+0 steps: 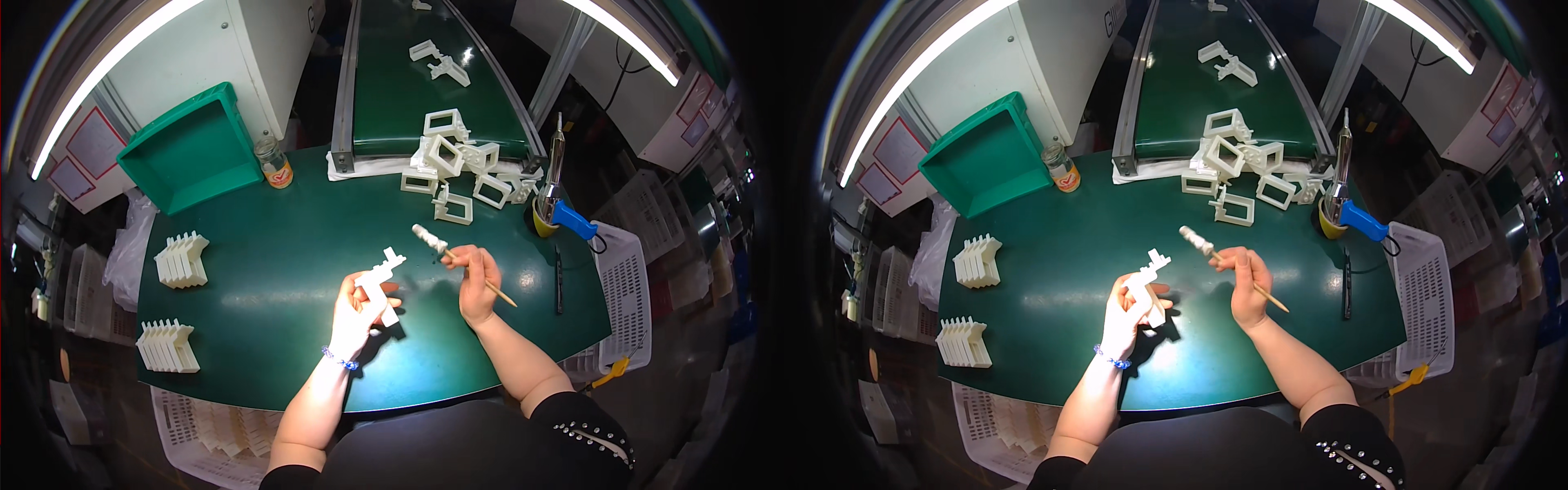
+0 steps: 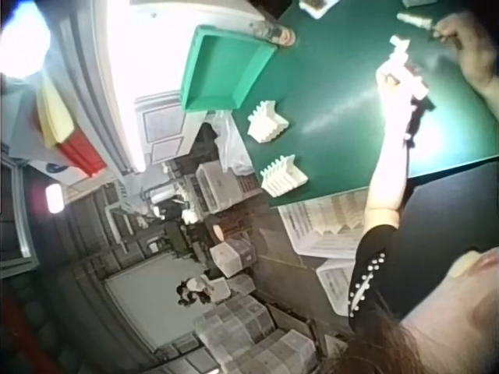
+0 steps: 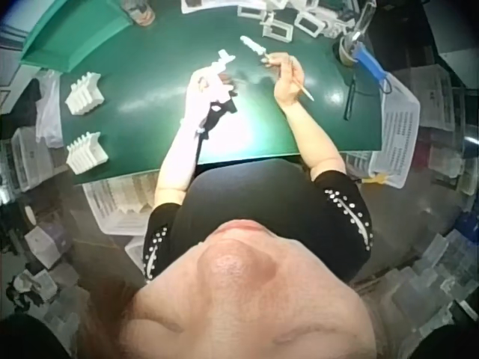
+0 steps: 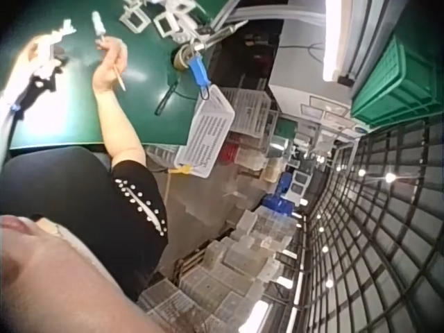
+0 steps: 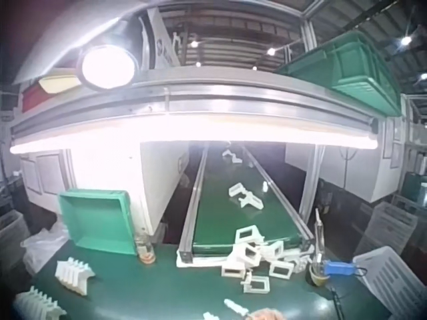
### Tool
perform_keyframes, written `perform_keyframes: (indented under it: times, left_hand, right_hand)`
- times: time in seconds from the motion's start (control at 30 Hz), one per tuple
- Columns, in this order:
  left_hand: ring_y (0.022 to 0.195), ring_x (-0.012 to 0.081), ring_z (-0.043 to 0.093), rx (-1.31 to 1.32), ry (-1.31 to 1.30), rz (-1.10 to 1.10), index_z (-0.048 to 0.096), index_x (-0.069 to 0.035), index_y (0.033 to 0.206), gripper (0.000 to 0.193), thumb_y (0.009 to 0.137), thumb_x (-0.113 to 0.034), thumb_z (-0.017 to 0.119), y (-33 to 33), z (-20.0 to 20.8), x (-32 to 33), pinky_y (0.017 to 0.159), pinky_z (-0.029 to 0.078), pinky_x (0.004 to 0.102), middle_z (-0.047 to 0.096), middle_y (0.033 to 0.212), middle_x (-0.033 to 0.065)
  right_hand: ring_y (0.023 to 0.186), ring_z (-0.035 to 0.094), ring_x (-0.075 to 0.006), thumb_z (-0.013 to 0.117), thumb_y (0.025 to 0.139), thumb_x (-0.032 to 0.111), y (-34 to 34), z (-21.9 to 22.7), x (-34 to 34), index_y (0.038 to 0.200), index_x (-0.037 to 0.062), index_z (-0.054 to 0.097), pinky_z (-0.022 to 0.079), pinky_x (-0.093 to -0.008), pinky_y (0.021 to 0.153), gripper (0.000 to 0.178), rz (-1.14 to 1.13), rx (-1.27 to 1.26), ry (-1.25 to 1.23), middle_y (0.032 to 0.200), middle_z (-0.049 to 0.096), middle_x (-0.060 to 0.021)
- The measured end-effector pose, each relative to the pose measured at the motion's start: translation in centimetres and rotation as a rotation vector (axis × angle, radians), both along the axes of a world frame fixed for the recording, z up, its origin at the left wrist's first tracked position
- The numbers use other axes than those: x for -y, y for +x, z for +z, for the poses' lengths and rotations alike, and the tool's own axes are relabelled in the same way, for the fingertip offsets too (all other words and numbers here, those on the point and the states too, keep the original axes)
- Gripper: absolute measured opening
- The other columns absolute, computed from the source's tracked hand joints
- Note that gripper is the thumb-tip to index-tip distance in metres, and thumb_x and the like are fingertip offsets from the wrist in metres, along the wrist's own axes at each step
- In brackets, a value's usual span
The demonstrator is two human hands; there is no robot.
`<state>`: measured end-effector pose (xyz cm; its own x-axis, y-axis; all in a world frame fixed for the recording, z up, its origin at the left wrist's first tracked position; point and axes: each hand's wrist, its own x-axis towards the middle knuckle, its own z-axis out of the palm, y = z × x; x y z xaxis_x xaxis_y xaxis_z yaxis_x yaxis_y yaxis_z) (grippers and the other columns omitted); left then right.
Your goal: The person applies a substance onto plastic components using a small applicator stick and arranges the parts on the table.
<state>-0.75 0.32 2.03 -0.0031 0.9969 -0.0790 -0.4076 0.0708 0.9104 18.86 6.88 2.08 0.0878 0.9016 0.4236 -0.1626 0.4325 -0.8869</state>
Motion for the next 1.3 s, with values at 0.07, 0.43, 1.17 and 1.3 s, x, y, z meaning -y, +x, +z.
perform_keyframes:
  times: [0.07, 0.43, 1.17, 1.3]
  left_hand:
    - [0.085, 0.0256, 0.067, -0.023, -0.022, -0.025, 0.037, -0.001, 0.122, 0.048, 0.087, -0.022, 0.063, -0.2, 0.1, 0.0, 0.061, 0.053, 0.0241, 0.061, 0.107, 0.0207]
    - [0.080, 0.0237, 0.068, 0.022, -0.030, -0.160, 0.039, 0.000, 0.120, 0.050, 0.086, -0.027, 0.064, -0.1, 0.1, 0.0, 0.058, 0.051, 0.0218, 0.062, 0.104, 0.0211]
    - [0.086, 0.0234, 0.067, 0.075, -0.138, -0.356, 0.039, -0.003, 0.126, 0.056, 0.084, -0.030, 0.066, 1.6, 0.3, 1.2, 0.067, 0.052, 0.0246, 0.060, 0.112, 0.0218]
    - [0.087, 0.0238, 0.066, 0.080, -0.134, -0.400, 0.039, -0.003, 0.126, 0.059, 0.083, -0.031, 0.068, 1.8, 0.2, 1.2, 0.067, 0.052, 0.0250, 0.060, 0.112, 0.0218]
  right_hand:
    - [0.074, 0.060, -0.0196, 0.039, 0.100, 0.023, 0.0, 0.5, 0.9, 0.076, 0.0005, 0.054, 0.047, -0.0295, 0.067, 0.036, 0.201, -0.092, 0.133, 0.081, 0.061, -0.0156]
    - [0.073, 0.060, -0.0181, 0.041, 0.100, 0.026, 0.4, -1.0, -1.0, 0.080, 0.0002, 0.058, 0.045, -0.0278, 0.067, 0.037, 0.074, -0.116, -0.219, 0.080, 0.062, -0.0119]
    - [0.066, 0.056, -0.0151, 0.047, 0.097, 0.030, 0.0, -2.5, -1.5, 0.080, 0.0014, 0.060, 0.043, -0.0262, 0.065, 0.036, 0.149, -0.279, -0.445, 0.076, 0.063, -0.0107]
    - [0.067, 0.056, -0.0127, 0.048, 0.097, 0.032, 0.1, -2.9, -1.7, 0.081, 0.0030, 0.060, 0.042, -0.0242, 0.064, 0.036, 0.174, -0.259, -0.455, 0.075, 0.064, -0.0091]
